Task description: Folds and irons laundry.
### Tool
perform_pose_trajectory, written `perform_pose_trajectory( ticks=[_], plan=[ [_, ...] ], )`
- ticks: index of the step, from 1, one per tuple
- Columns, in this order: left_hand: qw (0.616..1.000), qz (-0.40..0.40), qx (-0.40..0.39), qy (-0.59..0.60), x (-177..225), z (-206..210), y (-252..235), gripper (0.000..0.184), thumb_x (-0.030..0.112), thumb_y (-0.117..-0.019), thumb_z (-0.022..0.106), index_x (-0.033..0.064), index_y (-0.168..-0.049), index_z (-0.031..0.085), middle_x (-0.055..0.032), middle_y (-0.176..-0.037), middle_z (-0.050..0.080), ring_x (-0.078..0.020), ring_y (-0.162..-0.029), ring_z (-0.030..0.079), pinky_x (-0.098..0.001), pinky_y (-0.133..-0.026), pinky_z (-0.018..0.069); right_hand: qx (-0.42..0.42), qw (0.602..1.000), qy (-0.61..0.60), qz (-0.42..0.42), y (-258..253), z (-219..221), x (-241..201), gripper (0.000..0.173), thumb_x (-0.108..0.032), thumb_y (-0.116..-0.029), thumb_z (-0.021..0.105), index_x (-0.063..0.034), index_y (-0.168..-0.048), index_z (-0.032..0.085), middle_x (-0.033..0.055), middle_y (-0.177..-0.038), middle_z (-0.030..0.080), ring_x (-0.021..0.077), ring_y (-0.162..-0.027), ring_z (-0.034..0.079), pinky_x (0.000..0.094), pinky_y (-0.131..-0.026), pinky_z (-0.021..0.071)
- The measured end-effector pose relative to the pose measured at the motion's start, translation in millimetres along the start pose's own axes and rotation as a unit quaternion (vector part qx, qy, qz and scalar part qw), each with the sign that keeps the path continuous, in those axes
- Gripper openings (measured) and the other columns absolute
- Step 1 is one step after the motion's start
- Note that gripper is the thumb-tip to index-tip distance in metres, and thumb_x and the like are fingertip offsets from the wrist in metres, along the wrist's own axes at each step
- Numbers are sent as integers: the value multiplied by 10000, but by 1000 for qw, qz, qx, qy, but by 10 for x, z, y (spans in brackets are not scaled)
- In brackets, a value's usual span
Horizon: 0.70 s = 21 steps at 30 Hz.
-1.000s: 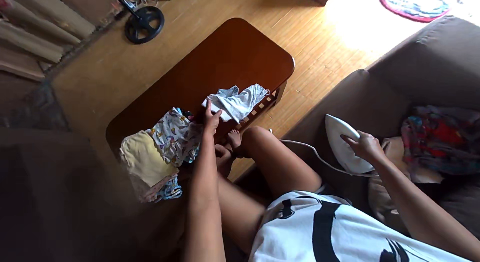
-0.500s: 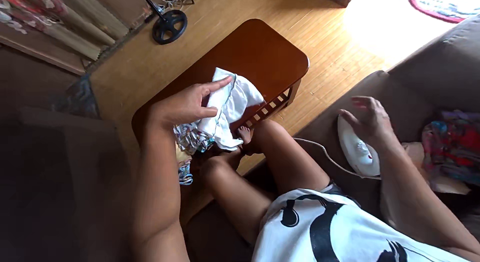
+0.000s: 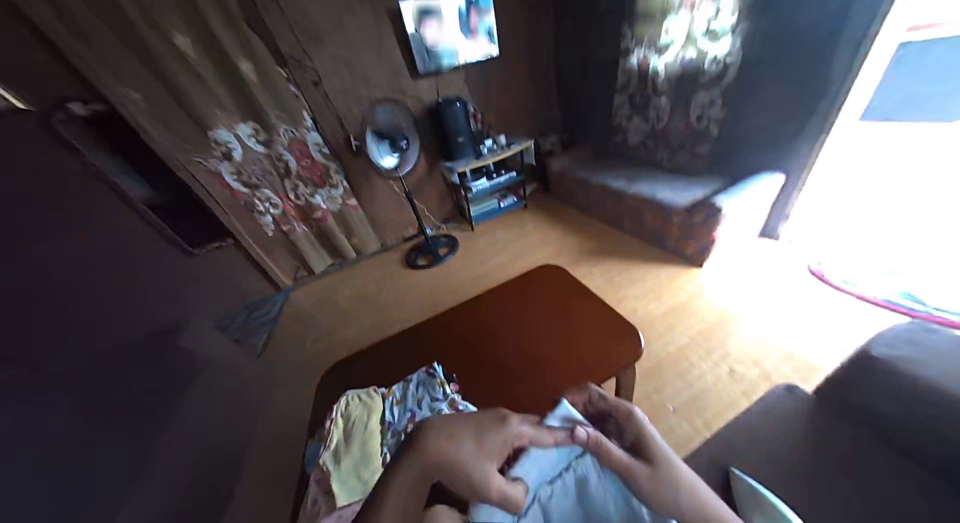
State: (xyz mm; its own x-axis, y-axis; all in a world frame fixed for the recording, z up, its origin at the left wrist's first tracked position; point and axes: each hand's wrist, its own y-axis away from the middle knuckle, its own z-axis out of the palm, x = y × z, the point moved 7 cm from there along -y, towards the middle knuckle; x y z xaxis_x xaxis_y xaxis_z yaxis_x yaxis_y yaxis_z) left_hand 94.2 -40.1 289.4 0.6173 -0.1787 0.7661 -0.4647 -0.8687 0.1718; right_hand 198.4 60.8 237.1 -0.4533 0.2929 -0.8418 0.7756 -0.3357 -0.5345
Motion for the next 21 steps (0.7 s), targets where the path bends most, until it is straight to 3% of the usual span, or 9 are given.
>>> perform_pose_trajectory(
  ticks=[5,7,9,13,21],
  plan=[
    [1000,3,-7,-11,67,138,-11,650,-61,-851,595,-35,-1491,484,-297,-1435,545,-382,-1256,595,-498,-1040,478,23,999,-16,20,148,28,-68,134,-123,-1022,600,-17,-1078,661,-67,-915,714,-36,-830,666,188,-765,577],
    [1000,10,-4,-13,96,194,-8,651,-74,-844,579,-42,-1487,485,-302,-1443,537,-396,-1294,574,-508,-1074,459,33,999,-17,10,207,41,-88,117,-120,-1031,598,-30,-1055,670,-74,-910,715,-33,-825,668,197,-764,582],
    [1000,10,-3,-12,101,250,-1,661,-54,-840,569,-39,-1494,478,-315,-1439,535,-419,-1313,560,-536,-1093,439,49,999,-20,0,263,51,-105,109,-106,-1032,596,-48,-1110,645,-74,-968,723,-12,-868,685,226,-802,599],
    [1000,13,-4,-12,93,311,4,673,-55,-841,562,-41,-1506,459,-341,-1416,539,-443,-1269,577,-548,-1058,454,71,997,-23,11,345,59,-62,76,-93,-1021,602,-92,-1096,589,-98,-959,701,-11,-858,680,234,-793,598],
    [1000,-7,-5,-18,43,337,11,611,-56,-859,580,-44,-1466,513,-340,-1372,572,-444,-1223,606,-553,-1023,474,40,998,-18,38,380,85,41,64,-90,-1023,601,-40,-1007,636,-71,-880,698,-18,-802,667,220,-753,585]
  ],
)
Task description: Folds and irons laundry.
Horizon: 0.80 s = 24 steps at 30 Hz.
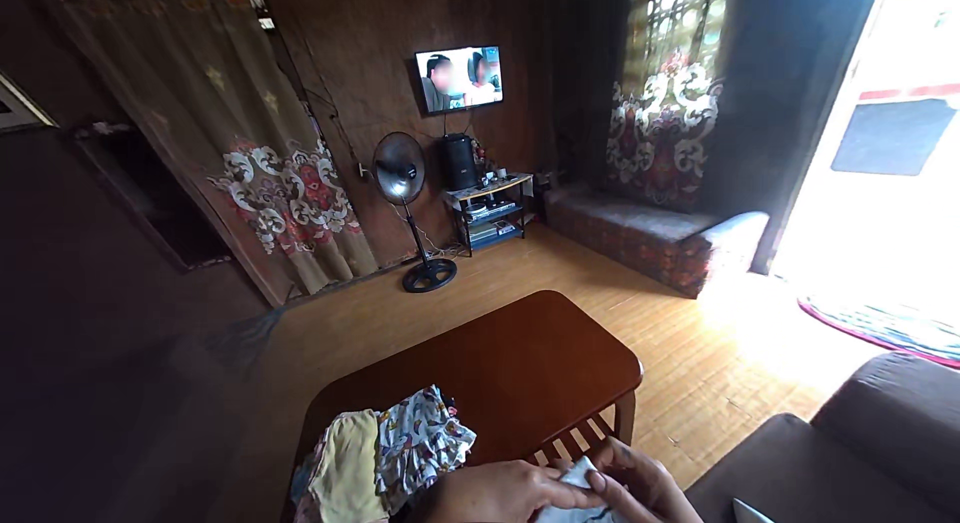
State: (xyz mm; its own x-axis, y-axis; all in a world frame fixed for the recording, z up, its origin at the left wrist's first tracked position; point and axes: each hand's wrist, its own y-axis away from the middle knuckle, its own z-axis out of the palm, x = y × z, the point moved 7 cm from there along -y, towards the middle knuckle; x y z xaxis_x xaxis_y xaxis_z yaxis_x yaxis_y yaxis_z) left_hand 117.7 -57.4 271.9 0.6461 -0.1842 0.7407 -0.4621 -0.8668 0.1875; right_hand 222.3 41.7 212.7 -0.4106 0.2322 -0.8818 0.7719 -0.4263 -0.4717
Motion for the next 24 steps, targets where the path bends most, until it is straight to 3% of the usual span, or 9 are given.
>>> perform_pose_trajectory(
  ticks=[5,9,12,14,17,21,24],
  plan=[
    [999,24,26,19,-46,-32,10,570,-64,-868,578,-15,-1436,564,-316,-1399,568,-428,-1269,587,-531,-1038,479,10,1000,9,-25,-15,-51,-14,78,-86,-1030,595,-28,-1012,644,-48,-918,702,-16,-828,670,213,-761,589],
    [994,49,95,32,-172,-76,82,439,-30,-901,589,-2,-1336,644,-277,-1274,625,-306,-981,652,-421,-801,542,49,998,11,-46,-18,-144,-75,56,-114,-1036,603,-111,-1024,657,-108,-921,711,-38,-824,668,200,-754,585],
    [980,37,163,109,-341,-60,167,381,4,-924,622,-36,-1302,624,-182,-1233,666,-169,-901,667,-334,-760,564,78,995,5,-62,-15,-201,-118,77,-130,-1035,609,-170,-1038,675,-130,-956,719,-39,-848,672,185,-762,585],
    [955,47,230,183,-501,-4,209,367,18,-923,646,-51,-1280,597,-103,-1162,681,-86,-902,661,-273,-772,564,96,993,6,-72,-14,-240,-142,88,-157,-1039,609,-206,-1039,683,-146,-956,714,-44,-853,667,170,-766,579],
    [884,61,362,291,-787,185,192,383,51,-921,655,-52,-1274,547,7,-1124,677,-36,-953,653,-255,-837,557,120,989,1,-82,-16,-297,-148,100,-174,-1045,603,-232,-1042,685,-157,-953,717,-52,-845,666,158,-765,573],
    [804,-9,476,356,-1039,526,31,380,25,-961,581,-94,-1316,519,-27,-1146,659,-33,-988,650,-262,-904,552,141,986,0,-86,-28,-355,-108,89,-180,-1045,607,-222,-1039,686,-140,-929,722,-41,-825,672,166,-751,581],
    [776,-65,502,376,-1074,681,-30,340,40,-992,561,-97,-1300,522,-60,-1120,660,-39,-992,649,-252,-916,550,136,987,0,-84,-36,-354,-110,94,-176,-1045,607,-224,-1046,688,-143,-941,725,-44,-835,673,160,-765,579]
  ],
)
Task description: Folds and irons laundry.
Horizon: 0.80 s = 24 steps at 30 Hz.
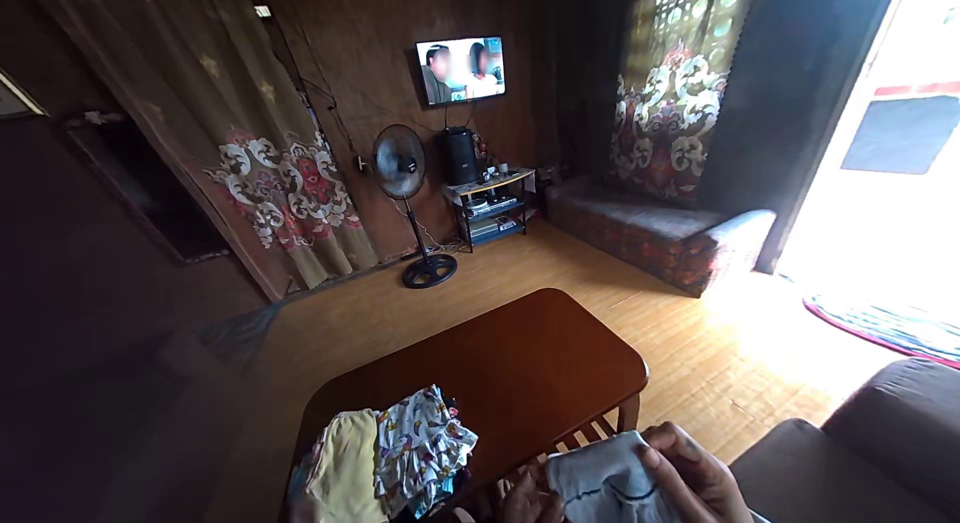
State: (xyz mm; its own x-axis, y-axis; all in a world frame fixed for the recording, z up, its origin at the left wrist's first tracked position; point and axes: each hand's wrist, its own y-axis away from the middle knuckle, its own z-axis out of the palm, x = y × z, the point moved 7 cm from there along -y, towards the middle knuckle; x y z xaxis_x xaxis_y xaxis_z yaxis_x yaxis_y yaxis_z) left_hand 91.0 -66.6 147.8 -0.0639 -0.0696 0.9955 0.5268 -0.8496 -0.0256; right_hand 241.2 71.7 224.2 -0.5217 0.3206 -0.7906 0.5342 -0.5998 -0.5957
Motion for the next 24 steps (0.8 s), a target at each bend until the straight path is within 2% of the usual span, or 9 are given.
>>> perform_pose_trajectory(
  ticks=[7,9,11,13,14,16,18,20,24],
  plan=[
    [999,-18,20,-33,81,25,-4,214,114,-1018,554,-61,-1123,620,9,-927,679,3,-813,639,-232,-800,555,-16,1000,-2,-7,33,53,-49,99,-185,-1050,598,-232,-1052,686,-154,-958,722,-52,-852,669,159,-777,575],
    [1000,13,7,0,79,54,-18,298,73,-987,569,-84,-1237,527,-28,-1086,659,-9,-935,643,-239,-871,552,-14,1000,-1,-14,39,45,-79,95,-194,-1051,601,-232,-1052,687,-153,-960,720,-50,-855,667,157,-781,572],
    [996,62,-42,40,62,101,-58,558,77,-964,577,-131,-1425,342,-150,-1429,522,-85,-1235,576,-294,-1043,501,-21,1000,7,-14,46,40,-108,94,-197,-1052,599,-232,-1047,685,-157,-969,711,-54,-874,658,158,-800,564],
    [990,104,-71,62,70,150,-74,665,160,-992,581,-138,-1489,254,-160,-1502,502,-126,-1341,545,-336,-1120,456,-31,999,10,-16,54,46,-136,97,-204,-1052,598,-242,-1055,687,-163,-982,710,-58,-891,657,155,-816,561],
    [988,114,-69,74,87,162,-62,620,204,-1013,595,-103,-1482,329,-118,-1459,572,-129,-1317,576,-351,-1111,472,-34,999,6,-19,53,51,-156,102,-203,-1054,596,-241,-1063,689,-163,-986,711,-57,-896,659,156,-819,563],
    [989,112,-32,88,125,170,-29,342,165,-1030,577,5,-1331,554,10,-1252,709,-58,-1164,655,-310,-1039,525,-40,999,0,-29,42,58,-200,107,-201,-1056,593,-242,-1074,691,-162,-989,711,-60,-904,657,153,-823,558],
    [993,90,18,74,141,166,-5,164,87,-1025,540,40,-1170,599,88,-1025,712,17,-930,676,-233,-857,574,-38,999,0,-33,37,39,-219,113,-207,-1058,590,-252,-1074,693,-170,-996,710,-67,-907,654,146,-819,556],
    [992,94,42,71,179,163,1,132,51,-1022,522,52,-1129,599,108,-965,708,42,-844,671,-196,-766,576,-38,999,-1,-33,33,8,-207,114,-206,-1057,592,-253,-1080,693,-167,-1003,712,-65,-906,657,146,-813,559],
    [980,162,82,75,316,103,24,151,10,-1004,532,40,-1117,627,115,-1008,720,48,-964,664,-214,-931,549,-49,998,-6,-29,28,-20,-143,128,-207,-1059,589,-262,-1096,698,-179,-1003,711,-74,-902,655,137,-815,556]
  ],
)
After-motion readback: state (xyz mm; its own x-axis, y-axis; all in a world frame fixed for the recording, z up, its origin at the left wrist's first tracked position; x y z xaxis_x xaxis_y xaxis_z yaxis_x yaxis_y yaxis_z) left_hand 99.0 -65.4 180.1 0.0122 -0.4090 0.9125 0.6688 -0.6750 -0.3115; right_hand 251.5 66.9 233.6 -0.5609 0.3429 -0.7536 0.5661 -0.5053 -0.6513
